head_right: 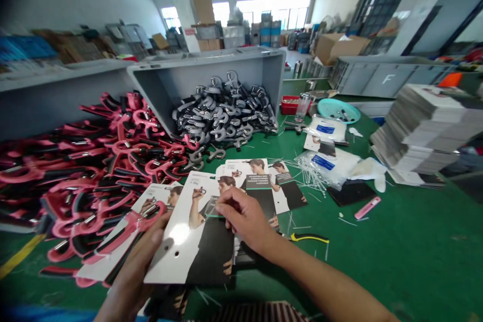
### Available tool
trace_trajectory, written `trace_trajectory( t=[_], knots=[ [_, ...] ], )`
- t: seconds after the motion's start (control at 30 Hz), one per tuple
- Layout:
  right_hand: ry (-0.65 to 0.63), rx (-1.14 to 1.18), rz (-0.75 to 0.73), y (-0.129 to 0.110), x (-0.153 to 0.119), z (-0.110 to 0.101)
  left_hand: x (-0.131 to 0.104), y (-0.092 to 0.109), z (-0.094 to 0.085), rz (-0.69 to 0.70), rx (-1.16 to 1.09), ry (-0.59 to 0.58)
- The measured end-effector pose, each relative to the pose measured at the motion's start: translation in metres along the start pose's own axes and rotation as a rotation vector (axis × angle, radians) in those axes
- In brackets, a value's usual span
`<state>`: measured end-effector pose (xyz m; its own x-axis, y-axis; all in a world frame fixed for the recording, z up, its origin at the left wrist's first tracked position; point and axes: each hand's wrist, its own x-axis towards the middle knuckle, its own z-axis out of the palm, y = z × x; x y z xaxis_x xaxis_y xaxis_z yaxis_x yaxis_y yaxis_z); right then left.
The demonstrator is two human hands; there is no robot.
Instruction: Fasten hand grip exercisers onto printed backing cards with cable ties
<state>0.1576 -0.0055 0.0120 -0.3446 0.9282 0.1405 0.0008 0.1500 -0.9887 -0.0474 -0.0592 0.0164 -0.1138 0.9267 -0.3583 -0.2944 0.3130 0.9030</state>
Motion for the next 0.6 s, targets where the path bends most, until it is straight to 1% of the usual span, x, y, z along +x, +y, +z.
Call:
trace_trajectory(
  t=[0.07,0.13,0.17,0.2,0.23,0.27,0.3,0.37,0.4,0.43,0.5,0.6],
  knots=[
    [0.015,0.162,0.070,-0.002,-0.005,-0.002,-0.005,0.002,0.004,-0.087,0.073,-0.034],
    [0.041,0.163,0.060,0.000,-0.013,-0.016,-0.007,0.003,0.009,-0.128,0.109,-0.080],
    [0.088,0.088,0.048,0.004,-0.019,-0.029,-0.006,0.003,0.012,-0.123,0.112,-0.090],
    [0.154,-0.056,0.051,0.011,-0.025,-0.048,-0.005,0.003,0.014,-0.109,0.117,-0.082],
    [0.233,-0.233,0.062,0.020,-0.031,-0.070,-0.004,0.003,0.016,-0.090,0.123,-0.067],
    [0.363,-0.520,0.099,0.031,-0.038,-0.095,-0.002,0.003,0.017,-0.070,0.127,-0.054],
    [0.411,-0.838,0.179,0.043,-0.044,-0.122,0.001,0.002,0.020,-0.054,0.133,-0.050],
    [0.467,-1.022,0.271,0.066,-0.056,-0.173,0.006,0.001,0.026,-0.036,0.151,-0.073],
    [0.481,-1.104,0.309,0.076,-0.061,-0.193,0.010,0.000,0.030,-0.030,0.162,-0.097],
    [0.488,-1.151,0.340,0.084,-0.064,-0.209,0.013,-0.001,0.035,-0.024,0.172,-0.122],
    [0.477,-1.250,0.394,0.095,-0.066,-0.229,0.019,-0.002,0.043,-0.008,0.185,-0.164],
    [0.440,-1.333,0.437,0.100,-0.063,-0.239,0.024,-0.003,0.049,-0.011,0.185,-0.175]
  ],
)
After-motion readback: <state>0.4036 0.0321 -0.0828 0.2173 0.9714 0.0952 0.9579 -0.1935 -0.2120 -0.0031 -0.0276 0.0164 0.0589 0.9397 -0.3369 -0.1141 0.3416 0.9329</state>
